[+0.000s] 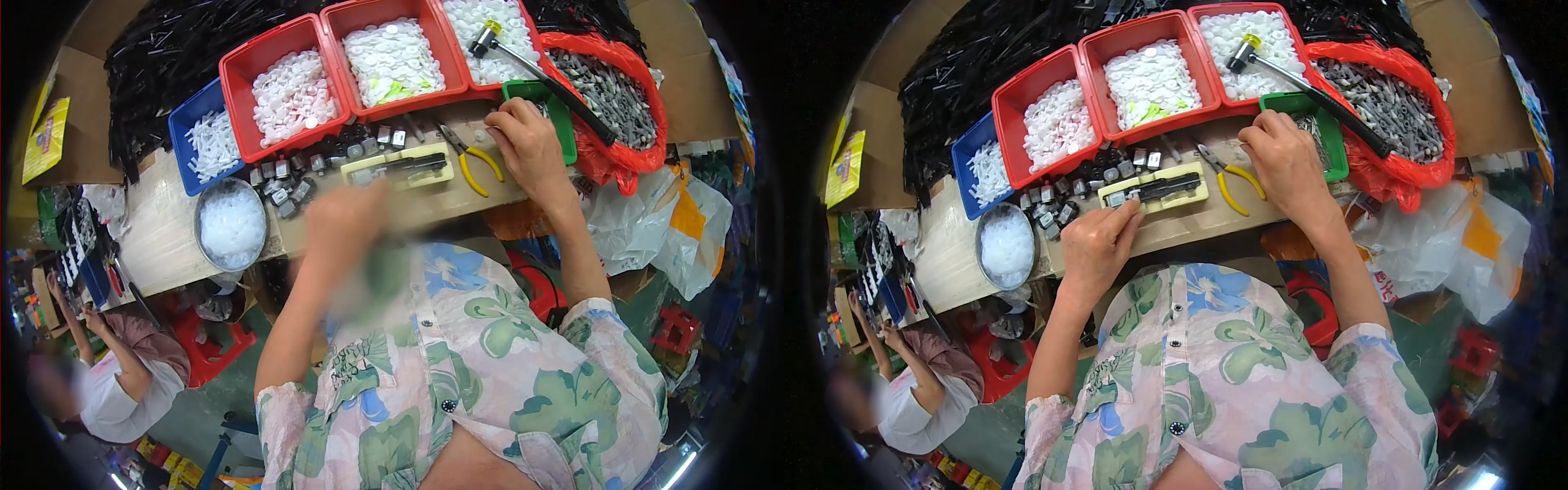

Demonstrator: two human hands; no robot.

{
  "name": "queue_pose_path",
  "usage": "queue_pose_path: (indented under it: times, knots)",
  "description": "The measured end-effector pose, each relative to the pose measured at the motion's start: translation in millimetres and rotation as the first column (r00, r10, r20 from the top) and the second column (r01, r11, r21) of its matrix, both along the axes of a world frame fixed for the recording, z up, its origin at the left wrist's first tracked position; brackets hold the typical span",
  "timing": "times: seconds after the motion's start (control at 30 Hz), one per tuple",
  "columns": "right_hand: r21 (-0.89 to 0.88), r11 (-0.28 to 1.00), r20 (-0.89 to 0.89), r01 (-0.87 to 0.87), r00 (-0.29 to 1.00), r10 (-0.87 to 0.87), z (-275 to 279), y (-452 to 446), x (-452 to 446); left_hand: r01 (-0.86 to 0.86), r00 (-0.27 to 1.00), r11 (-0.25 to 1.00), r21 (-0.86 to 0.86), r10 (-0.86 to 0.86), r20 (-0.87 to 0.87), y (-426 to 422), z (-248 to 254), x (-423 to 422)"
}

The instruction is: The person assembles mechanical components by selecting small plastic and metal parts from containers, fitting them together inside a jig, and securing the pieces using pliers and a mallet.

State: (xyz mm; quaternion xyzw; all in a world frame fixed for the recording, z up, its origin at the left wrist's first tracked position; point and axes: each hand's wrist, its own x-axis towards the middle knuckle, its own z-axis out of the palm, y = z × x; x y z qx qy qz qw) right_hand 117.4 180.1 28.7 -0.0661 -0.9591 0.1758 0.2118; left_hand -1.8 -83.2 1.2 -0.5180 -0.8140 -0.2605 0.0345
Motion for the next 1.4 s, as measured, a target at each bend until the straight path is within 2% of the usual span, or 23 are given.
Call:
queue_pose_path:
  times: [0.07,0.3,0.5,0.57,0.6,0.67,0.7,0.77,0.9,0.97,1.3,1.4]
  knots:
    - [0.215,0.975,0.078,0.052,0.994,-0.07,-1.7,-0.5,3.3,-0.026,1.0,1.0,0.003,0.025,0.004,1.0,-1.0,0.6]
    - [0.372,0.924,0.186,0.095,0.967,-0.175,-15.3,-8.4,-2.3,-0.049,0.999,0.999,0.02,0.048,0.023,-0.8,-0.8,3.7]
    - [0.297,0.95,0.157,0.099,0.976,-0.151,-11.8,-11.6,-4.4,-0.041,0.997,0.999,0.035,0.039,0.064,-5.7,-5.6,2.5]
    - [0.164,0.983,0.018,0.08,0.996,-0.084,-1.2,-20.4,-6.9,-0.033,0.998,0.997,0.063,0.03,0.055,-6.8,-7.2,3.9]
    - [0.165,0.983,0.021,0.076,0.997,-0.08,-0.9,-24.2,-9.6,-0.037,0.998,0.997,0.064,0.033,0.058,-7.2,-6.9,4.7]
    - [0.023,0.999,-0.074,-0.048,0.996,0.049,-1.1,-33.6,-16.7,-0.017,0.999,0.997,0.073,0.013,0.049,-7.1,-4.6,6.7]
    - [0.022,0.998,-0.074,-0.051,0.996,0.052,-1.7,-40.7,-20.2,-0.02,0.999,0.997,0.072,0.016,0.05,-6.8,-3.9,8.7]
    - [-0.04,0.983,-0.116,-0.177,0.978,0.172,-4.7,-56.8,-27.5,-0.033,0.999,0.996,0.088,0.03,0.043,-6.1,-2.8,12.9]
    - [-0.063,0.969,-0.154,-0.239,0.962,0.228,-20.6,-75.2,-38.8,0.005,1.0,0.992,0.123,-0.006,0.003,-7.1,-10.2,14.0]
    - [-0.009,0.965,-0.159,-0.261,0.954,0.256,-28.0,-76.4,-42.2,0.022,1.0,0.991,0.13,-0.019,-0.022,-7.5,-11.1,14.2]
    - [-0.016,0.948,-0.197,-0.319,0.93,0.31,-39.1,-72.6,-44.6,0.006,0.989,0.999,0.036,0.0,-0.147,-4.3,-19.8,14.4]
    - [-0.024,0.937,-0.143,-0.348,0.929,0.342,-34.8,-71.2,-44.2,0.014,0.987,0.999,0.034,-0.008,-0.163,-4.4,-19.6,14.0]
